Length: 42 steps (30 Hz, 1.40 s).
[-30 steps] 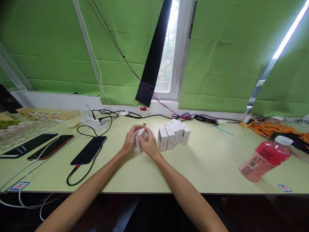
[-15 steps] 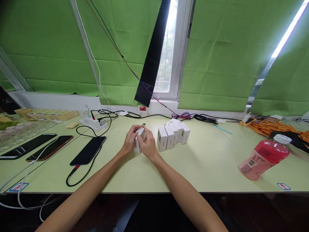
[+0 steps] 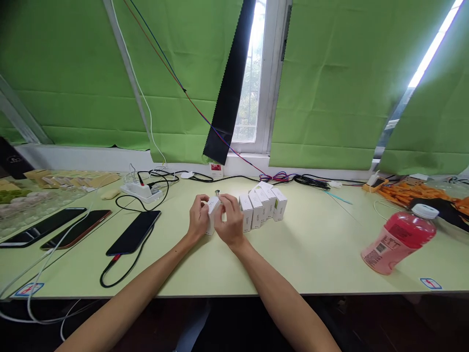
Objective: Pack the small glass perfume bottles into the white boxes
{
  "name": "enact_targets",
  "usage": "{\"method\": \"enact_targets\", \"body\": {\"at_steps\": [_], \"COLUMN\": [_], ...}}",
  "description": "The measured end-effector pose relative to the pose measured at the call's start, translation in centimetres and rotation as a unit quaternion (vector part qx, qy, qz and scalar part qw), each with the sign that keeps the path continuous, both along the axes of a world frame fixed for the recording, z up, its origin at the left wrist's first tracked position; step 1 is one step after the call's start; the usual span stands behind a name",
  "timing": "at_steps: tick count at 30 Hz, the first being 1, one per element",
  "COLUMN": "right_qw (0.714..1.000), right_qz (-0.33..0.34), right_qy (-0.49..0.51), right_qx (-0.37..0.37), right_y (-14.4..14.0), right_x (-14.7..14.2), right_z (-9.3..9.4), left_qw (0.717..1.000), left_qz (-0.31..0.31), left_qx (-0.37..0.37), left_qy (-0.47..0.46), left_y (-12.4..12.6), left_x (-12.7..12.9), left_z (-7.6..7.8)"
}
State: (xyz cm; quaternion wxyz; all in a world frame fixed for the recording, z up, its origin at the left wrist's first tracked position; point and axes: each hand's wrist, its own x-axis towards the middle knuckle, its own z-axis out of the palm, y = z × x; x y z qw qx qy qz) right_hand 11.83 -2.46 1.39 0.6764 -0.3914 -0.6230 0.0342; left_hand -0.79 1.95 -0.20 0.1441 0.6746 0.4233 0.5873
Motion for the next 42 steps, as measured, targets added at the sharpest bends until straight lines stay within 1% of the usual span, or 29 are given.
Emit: {"method": "enact_targets", "body": {"at_steps": [2,4,5,7,9,10,11,13,15,17,19,20,23,26,28,33,35,38,42], "right_qw": [0.994,0.978,0.965,0.937,0.908,0.897,0.891,0.892,0.889,0.883,0.886,0.886,0.886,0.888,0.89,0.893,0.898,0.907,0.922], "right_qz": [-0.086,-0.181,-0.236,-0.331,-0.397,-0.412,-0.412,-0.372,-0.323,-0.297,-0.29,-0.289,-0.289,-0.293,-0.288,-0.262,-0.247,-0.209,-0.125], "right_qy": [0.013,0.036,0.056,0.09,0.135,0.16,0.183,0.209,0.237,0.256,0.254,0.254,0.251,0.235,0.224,0.199,0.191,0.19,0.192], "right_qx": [0.063,0.1,0.098,0.06,0.01,-0.019,-0.055,-0.148,-0.224,-0.257,-0.259,-0.258,-0.263,-0.266,-0.274,-0.308,-0.311,-0.313,-0.313], "right_y": [0.6,1.3,1.6,2.4,3.0,3.4,3.6,4.0,4.2,4.2,4.0,3.9,3.7,3.9,4.1,4.9,5.2,6.0,7.7], "right_x": [1.5,3.6,4.9,7.6,10.3,11.4,12.4,13.5,13.7,13.1,12.4,12.1,11.8,12.2,12.5,13.1,13.4,14.0,14.7], "right_z": [0.7,1.5,1.9,2.5,2.7,2.6,2.5,2.1,1.6,1.3,1.3,1.3,1.3,1.1,0.9,0.6,0.5,0.1,-0.6], "left_qw": [1.0,0.999,0.999,0.999,0.999,0.998,0.998,0.997,0.995,0.99,0.976,0.974,0.972,0.97,0.969,0.962,0.958,0.952,0.938], "left_qz": [0.025,0.039,0.041,0.035,0.022,0.015,0.007,-0.013,-0.047,-0.098,-0.17,-0.182,-0.193,-0.21,-0.216,-0.225,-0.228,-0.238,-0.267], "left_qx": [0.002,-0.003,-0.007,-0.023,-0.042,-0.051,-0.061,-0.077,-0.089,-0.104,-0.132,-0.131,-0.125,-0.104,-0.077,0.02,0.04,0.05,0.072], "left_qy": [0.003,0.017,0.021,0.022,0.019,0.017,0.015,0.012,0.01,0.014,0.031,0.034,0.043,0.07,0.093,0.151,0.167,0.184,0.21], "left_y": [-0.2,-0.5,-0.6,-1.0,-1.3,-1.4,-1.5,-1.7,-1.7,-1.7,-1.7,-1.7,-1.9,-2.2,-2.2,-2.1,-2.1,-2.5,-3.3], "left_x": [0.4,0.8,1.0,1.4,1.9,2.1,2.3,2.8,3.2,3.6,3.9,4.0,4.0,3.6,3.3,2.9,2.9,3.1,3.5], "left_z": [-0.1,-0.1,-0.1,-0.2,-0.1,-0.1,-0.1,-0.1,-0.4,-0.9,-1.5,-1.7,-2.0,-1.8,-1.6,-1.7,-1.7,-1.7,-1.7]}}
